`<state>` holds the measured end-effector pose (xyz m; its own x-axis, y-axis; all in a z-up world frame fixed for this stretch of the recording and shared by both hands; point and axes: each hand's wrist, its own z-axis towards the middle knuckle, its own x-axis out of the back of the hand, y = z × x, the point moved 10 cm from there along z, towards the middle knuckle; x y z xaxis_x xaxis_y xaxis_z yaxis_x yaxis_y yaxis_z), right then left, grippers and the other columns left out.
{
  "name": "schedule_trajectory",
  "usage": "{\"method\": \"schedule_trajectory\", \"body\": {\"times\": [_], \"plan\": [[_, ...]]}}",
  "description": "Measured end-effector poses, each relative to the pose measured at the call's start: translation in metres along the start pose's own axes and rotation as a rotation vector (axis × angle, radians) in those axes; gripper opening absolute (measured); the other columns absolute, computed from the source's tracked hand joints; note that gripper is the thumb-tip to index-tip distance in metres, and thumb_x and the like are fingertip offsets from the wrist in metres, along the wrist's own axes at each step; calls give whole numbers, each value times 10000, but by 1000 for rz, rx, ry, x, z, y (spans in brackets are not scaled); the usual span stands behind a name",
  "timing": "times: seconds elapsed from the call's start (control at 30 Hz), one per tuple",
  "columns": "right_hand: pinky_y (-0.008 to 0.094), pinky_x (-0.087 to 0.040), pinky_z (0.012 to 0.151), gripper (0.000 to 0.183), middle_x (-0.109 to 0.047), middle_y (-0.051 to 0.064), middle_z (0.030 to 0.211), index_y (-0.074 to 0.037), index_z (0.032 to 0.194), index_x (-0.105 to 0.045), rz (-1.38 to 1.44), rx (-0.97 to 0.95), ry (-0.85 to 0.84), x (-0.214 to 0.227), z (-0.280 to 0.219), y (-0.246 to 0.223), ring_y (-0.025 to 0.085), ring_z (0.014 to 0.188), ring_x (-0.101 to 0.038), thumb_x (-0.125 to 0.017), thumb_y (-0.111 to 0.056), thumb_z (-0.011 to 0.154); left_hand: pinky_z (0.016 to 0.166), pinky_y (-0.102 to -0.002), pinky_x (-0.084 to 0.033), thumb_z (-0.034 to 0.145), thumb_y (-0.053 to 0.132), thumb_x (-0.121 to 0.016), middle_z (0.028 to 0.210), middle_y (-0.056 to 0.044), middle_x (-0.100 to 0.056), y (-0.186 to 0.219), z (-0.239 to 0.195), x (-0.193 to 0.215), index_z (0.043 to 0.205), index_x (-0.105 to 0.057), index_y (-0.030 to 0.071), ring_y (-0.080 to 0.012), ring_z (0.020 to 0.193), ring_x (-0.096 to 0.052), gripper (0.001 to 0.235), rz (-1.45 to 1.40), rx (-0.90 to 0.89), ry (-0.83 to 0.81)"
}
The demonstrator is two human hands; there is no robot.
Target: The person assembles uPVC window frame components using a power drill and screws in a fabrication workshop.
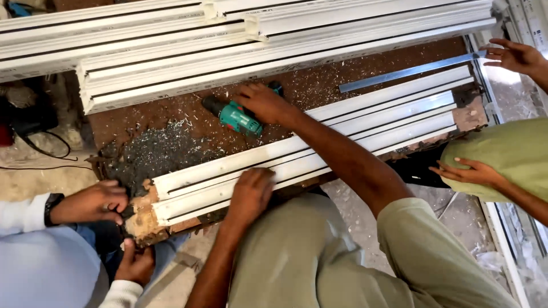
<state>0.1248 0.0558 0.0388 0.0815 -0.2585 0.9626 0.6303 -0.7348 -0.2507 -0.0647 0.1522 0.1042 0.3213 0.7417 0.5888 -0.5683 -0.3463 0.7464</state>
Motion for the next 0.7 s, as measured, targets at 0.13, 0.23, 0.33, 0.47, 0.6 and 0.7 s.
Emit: {"method": "schedule_trajectory", "body": {"times": [0.13,0.23,0.33,0.47,0.6,0.7], "plan": [[503,-417,1056,669,-574,152,1367,-96,1379,-602,66,-87,67,54,-41,-31,384,1277,-526,-763,-60,731,948,-482,-456,753,195,-757,1152,-195,-661,27,11,-50,1166,-688,-45,-379,1088,-600,483,22,-139,-200],[498,-421,1104,621,-566,129,1412,-111,1405,-597,127,-185,226,82,-115,-46,360,1314,-524,-769,-112,808,996,-466,-440,827,143,-692,1166,-162,-663,12,8,-81,1190,-701,0,-341,1110,-603,390,227,-167,-269],[472,-436,1165,492,-571,69,1449,-128,1430,-592,221,-265,288,94,-195,-55,289,1377,-544,-783,-232,988,927,-455,-501,833,143,-680,1072,-136,-658,12,17,-89,1066,-711,46,-332,1061,-618,255,287,-137,-331],[565,-381,1106,759,-543,167,1420,-128,1413,-529,136,-361,226,104,-273,-55,372,1319,-506,-824,-451,793,815,-451,-541,823,182,-736,988,-120,-657,17,26,-75,1056,-734,65,-334,962,-644,260,222,-24,-326],[569,-379,1157,854,-548,166,1465,-212,1518,-447,-202,-415,132,112,-309,-52,343,1376,-516,-738,-315,722,728,-442,-565,823,241,-791,1018,-157,-721,-3,45,-70,1028,-741,34,-371,869,-702,295,22,263,-416],[533,-423,1177,610,-581,78,1426,-286,1507,-469,-460,-405,300,108,-322,-42,253,1339,-563,-664,-174,940,850,-413,-571,770,255,-824,1005,-179,-746,-106,10,-112,979,-761,50,-345,966,-739,299,-45,94,-460]]}}
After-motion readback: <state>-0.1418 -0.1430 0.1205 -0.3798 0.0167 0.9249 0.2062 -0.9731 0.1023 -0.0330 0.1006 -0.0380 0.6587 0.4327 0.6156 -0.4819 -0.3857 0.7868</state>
